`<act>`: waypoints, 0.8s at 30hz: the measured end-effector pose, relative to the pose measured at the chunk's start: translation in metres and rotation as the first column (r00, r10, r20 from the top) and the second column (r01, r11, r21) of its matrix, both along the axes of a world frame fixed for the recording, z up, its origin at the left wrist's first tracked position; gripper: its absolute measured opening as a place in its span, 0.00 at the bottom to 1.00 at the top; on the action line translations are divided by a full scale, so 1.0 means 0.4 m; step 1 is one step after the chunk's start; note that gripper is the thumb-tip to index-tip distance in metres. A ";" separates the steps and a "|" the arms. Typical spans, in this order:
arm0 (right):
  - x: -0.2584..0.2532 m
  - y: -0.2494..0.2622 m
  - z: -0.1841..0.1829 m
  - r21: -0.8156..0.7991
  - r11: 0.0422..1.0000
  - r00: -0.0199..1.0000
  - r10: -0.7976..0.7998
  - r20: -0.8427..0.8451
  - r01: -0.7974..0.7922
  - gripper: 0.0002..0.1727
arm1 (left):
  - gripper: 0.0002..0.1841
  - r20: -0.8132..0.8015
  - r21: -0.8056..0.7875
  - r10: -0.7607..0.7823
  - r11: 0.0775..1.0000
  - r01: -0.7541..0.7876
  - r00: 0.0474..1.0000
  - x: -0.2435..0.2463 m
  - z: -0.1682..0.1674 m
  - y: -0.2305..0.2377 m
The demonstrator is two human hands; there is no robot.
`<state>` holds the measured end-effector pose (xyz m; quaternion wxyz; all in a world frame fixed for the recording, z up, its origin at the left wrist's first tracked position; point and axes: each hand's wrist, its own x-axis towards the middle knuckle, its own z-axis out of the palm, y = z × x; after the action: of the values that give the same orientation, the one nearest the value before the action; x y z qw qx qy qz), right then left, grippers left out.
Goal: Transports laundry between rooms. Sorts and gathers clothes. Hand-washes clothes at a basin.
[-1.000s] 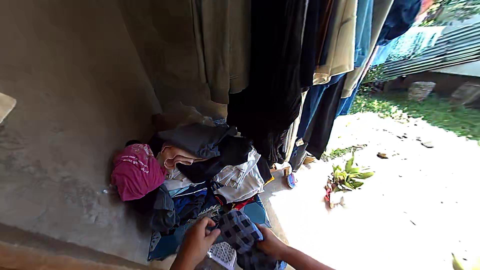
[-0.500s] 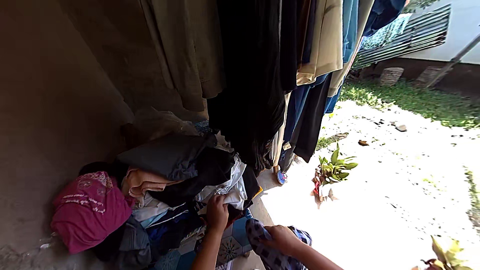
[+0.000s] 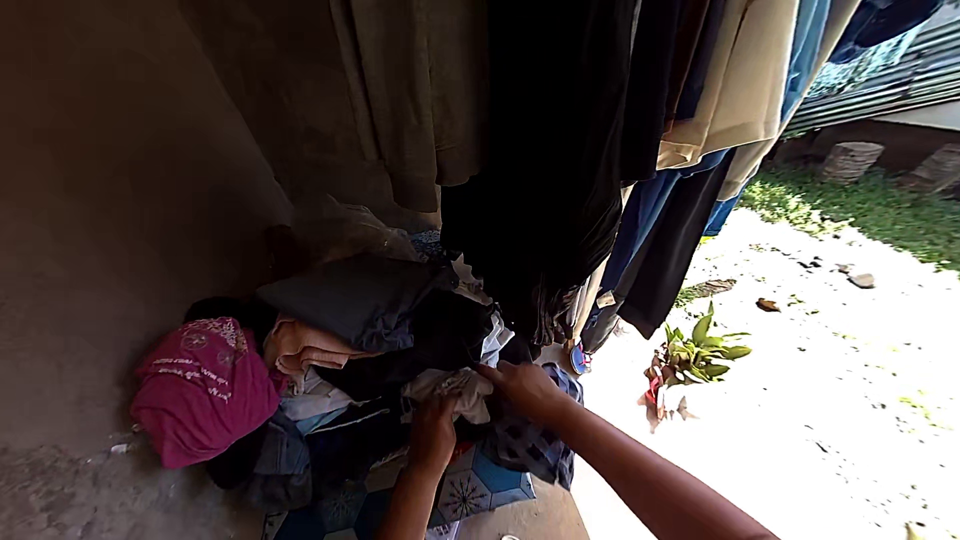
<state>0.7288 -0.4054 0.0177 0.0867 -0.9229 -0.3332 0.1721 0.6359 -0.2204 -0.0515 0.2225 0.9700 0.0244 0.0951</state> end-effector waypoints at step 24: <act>0.115 0.098 -0.062 -0.135 0.987 0.996 -0.090 0.011 0.091 0.46 | 0.13 0.495 -0.171 0.025 0.983 0.069 0.869 -0.343 0.089 0.095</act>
<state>0.7748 -0.3663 -0.0073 0.0309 -0.9414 -0.2786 0.1877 0.4987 -0.1825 -0.0160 0.3107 0.8888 -0.0357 0.3349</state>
